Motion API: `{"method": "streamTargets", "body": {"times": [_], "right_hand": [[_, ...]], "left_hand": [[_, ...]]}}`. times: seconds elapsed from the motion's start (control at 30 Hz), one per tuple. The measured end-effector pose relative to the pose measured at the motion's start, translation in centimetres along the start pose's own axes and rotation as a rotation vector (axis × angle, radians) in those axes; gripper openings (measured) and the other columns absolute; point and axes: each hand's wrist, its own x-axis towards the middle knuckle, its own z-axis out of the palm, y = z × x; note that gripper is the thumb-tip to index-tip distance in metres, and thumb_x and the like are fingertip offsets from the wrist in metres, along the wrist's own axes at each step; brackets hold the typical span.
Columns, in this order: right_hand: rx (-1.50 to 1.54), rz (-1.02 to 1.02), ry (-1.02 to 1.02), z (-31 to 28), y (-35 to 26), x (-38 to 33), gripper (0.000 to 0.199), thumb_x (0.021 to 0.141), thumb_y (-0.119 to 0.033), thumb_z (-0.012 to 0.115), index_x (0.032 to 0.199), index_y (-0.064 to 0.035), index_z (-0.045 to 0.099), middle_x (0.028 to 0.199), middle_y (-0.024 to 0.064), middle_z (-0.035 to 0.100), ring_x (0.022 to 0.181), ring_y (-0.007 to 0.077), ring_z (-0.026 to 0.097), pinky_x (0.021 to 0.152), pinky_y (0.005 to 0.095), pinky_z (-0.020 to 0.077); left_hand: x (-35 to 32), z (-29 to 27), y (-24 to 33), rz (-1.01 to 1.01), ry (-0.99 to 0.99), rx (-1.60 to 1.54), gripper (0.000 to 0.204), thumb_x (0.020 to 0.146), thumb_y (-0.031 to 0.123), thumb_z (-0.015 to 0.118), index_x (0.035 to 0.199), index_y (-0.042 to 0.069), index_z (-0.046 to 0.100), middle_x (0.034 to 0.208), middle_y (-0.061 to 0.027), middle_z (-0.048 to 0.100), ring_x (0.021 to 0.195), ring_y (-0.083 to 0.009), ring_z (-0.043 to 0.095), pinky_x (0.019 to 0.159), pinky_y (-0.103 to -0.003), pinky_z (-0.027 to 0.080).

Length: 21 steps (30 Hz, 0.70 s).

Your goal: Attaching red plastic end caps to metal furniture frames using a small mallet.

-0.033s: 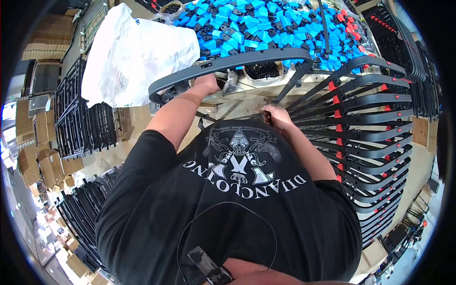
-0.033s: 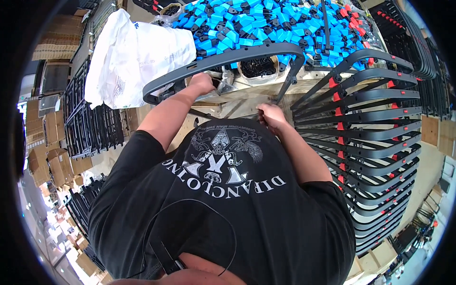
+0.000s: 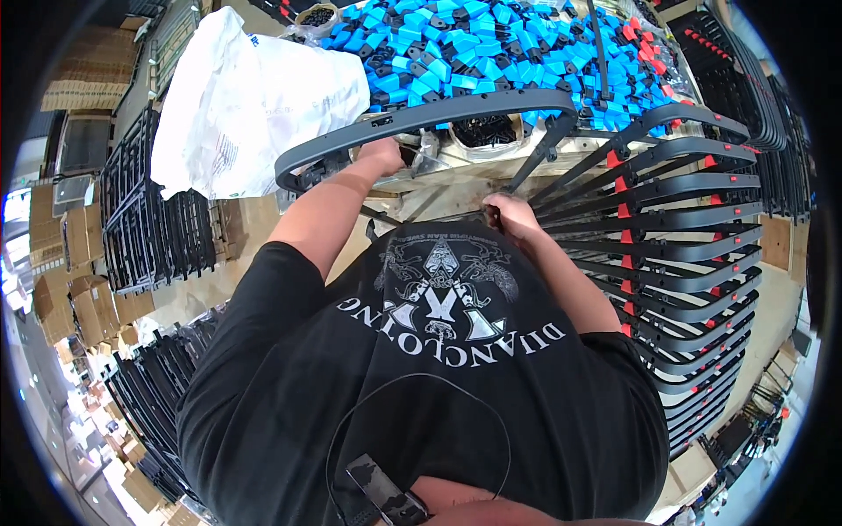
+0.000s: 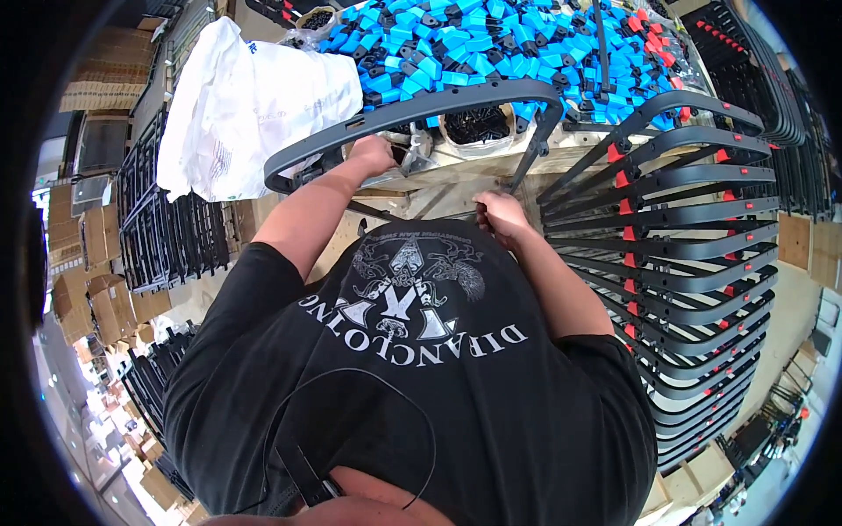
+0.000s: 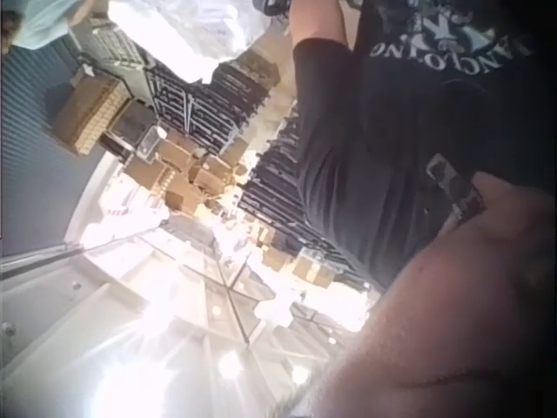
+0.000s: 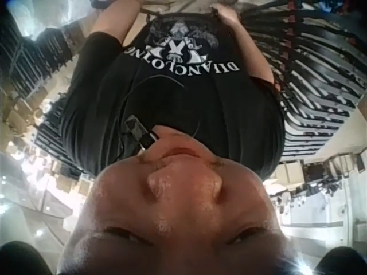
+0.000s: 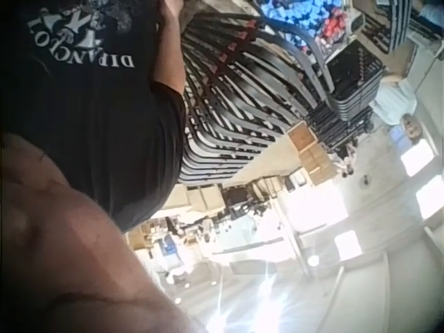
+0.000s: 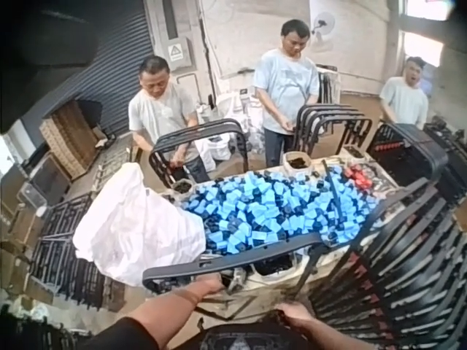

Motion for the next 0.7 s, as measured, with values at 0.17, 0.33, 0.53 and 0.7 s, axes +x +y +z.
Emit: {"method": "streamTargets", "body": {"times": [0.17, 0.33, 0.53, 0.7], "right_hand": [[-0.003, 0.020, 0.040, 0.6, -0.6, -0.9, 0.016, 0.090, -0.022, 0.065, 0.083, -0.0100, 0.057, 0.069, 0.0017, 0.052, 0.057, 0.0159, 0.049, 0.052, 0.0322, 0.0391], [0.074, 0.005, 0.073, -0.1, -0.9, -1.4, 0.014, 0.090, -0.020, 0.065, 0.085, -0.0091, 0.058, 0.069, 0.0016, 0.052, 0.058, 0.0155, 0.049, 0.052, 0.0319, 0.0392], [0.124, -0.018, 0.026, 0.1, -1.1, -0.5, 0.012, 0.091, -0.019, 0.065, 0.089, -0.0081, 0.060, 0.073, 0.0017, 0.054, 0.058, 0.0148, 0.049, 0.051, 0.0319, 0.0393], [0.107, -0.019, -0.011, 1.3, -1.3, 0.1, 0.012, 0.092, -0.019, 0.065, 0.092, -0.0080, 0.060, 0.076, 0.0018, 0.055, 0.059, 0.0147, 0.049, 0.051, 0.0319, 0.0396]], "left_hand": [[-0.9, -1.1, -0.4, 0.019, -0.077, -0.090, 0.023, 0.078, 0.029, 0.073, 0.096, 0.016, 0.079, 0.097, -0.0152, 0.074, 0.096, -0.0324, 0.071, 0.087, -0.041, 0.056], [-1.4, -1.5, -1.1, -0.061, -0.043, -0.134, 0.026, 0.084, 0.024, 0.066, 0.107, 0.021, 0.077, 0.106, -0.0131, 0.074, 0.101, -0.0321, 0.070, 0.090, -0.041, 0.054], [-1.6, -1.0, -3.2, -0.222, 0.174, -0.128, 0.034, 0.095, 0.031, 0.053, 0.124, 0.027, 0.069, 0.130, -0.0082, 0.067, 0.115, -0.0284, 0.065, 0.096, -0.041, 0.052], [-1.8, -1.1, -3.6, -0.128, 0.004, -0.171, 0.032, 0.089, 0.037, 0.067, 0.117, 0.024, 0.074, 0.112, -0.0090, 0.074, 0.104, -0.0284, 0.070, 0.092, -0.038, 0.053]]}}
